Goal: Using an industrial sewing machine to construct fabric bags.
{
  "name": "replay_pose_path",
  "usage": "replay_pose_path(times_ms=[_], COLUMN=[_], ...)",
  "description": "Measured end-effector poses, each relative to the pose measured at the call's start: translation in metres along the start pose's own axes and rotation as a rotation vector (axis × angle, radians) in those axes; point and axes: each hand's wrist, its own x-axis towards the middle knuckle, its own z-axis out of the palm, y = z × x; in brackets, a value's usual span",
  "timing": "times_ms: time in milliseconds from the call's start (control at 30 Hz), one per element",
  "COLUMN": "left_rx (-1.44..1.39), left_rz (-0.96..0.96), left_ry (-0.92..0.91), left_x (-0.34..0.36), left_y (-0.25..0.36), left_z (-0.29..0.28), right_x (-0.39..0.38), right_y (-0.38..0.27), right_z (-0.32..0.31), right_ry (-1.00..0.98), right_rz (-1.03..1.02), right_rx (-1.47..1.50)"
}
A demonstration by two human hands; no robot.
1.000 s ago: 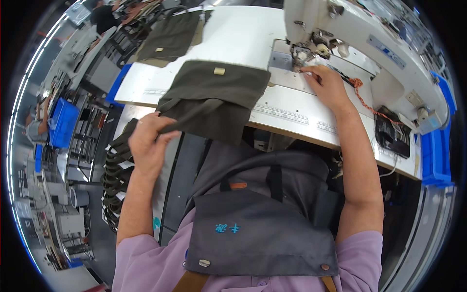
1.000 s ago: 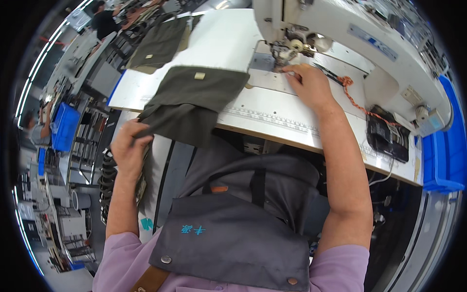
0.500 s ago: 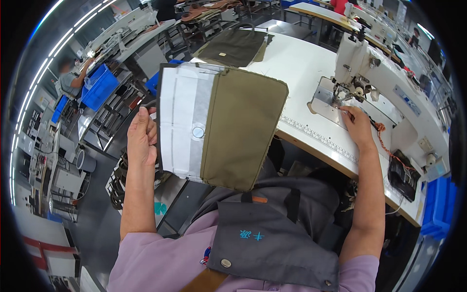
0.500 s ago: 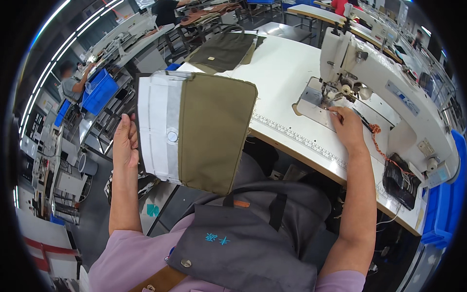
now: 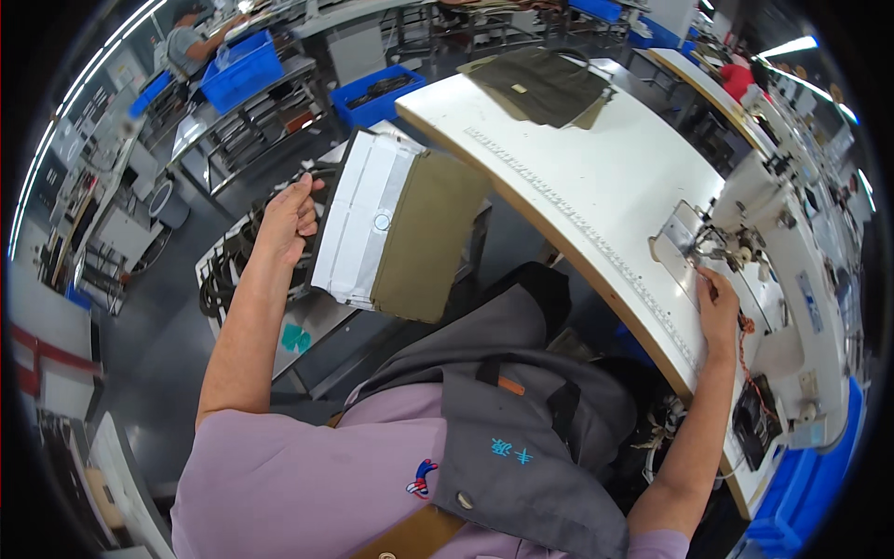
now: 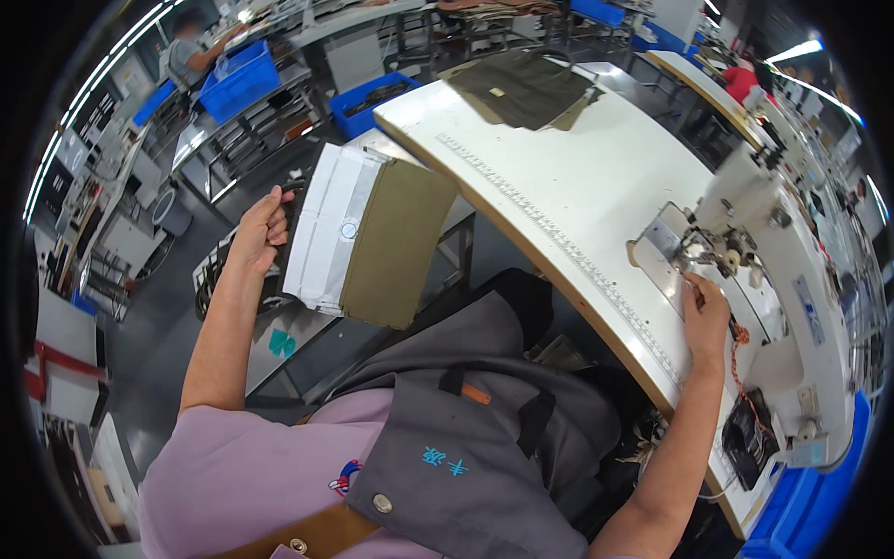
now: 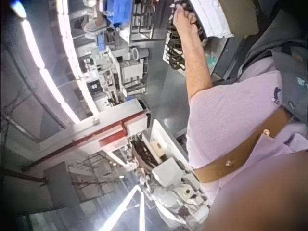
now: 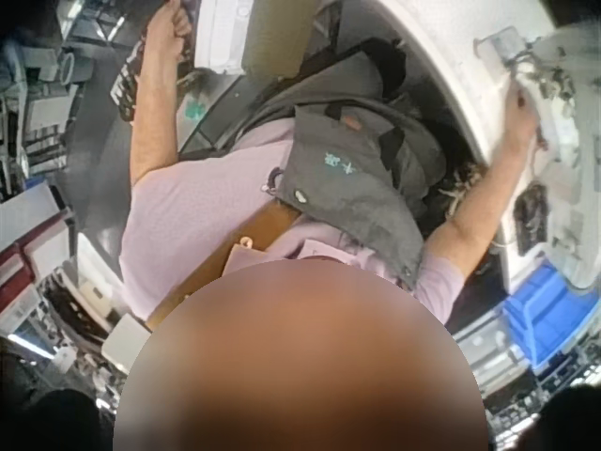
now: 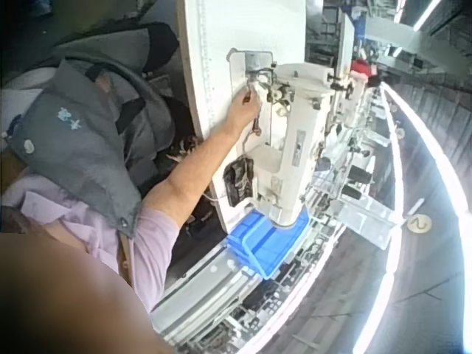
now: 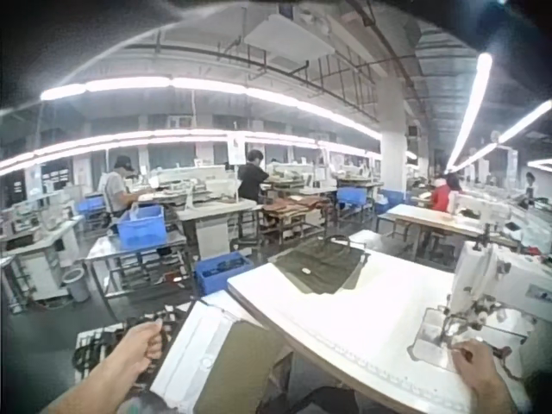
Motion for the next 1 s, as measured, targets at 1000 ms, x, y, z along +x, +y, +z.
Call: replay_pose_path(times_ms=[1000], left_rx=[-0.303], left_rz=[-0.079], left_ry=[0.593], left_x=[0.258], left_y=[-0.128], left_z=[-0.072], right_x=[0.002], right_y=[-0.002], right_z=[-0.008], right_ry=[-0.116], right_rz=[0.160], right_rx=[-0.048])
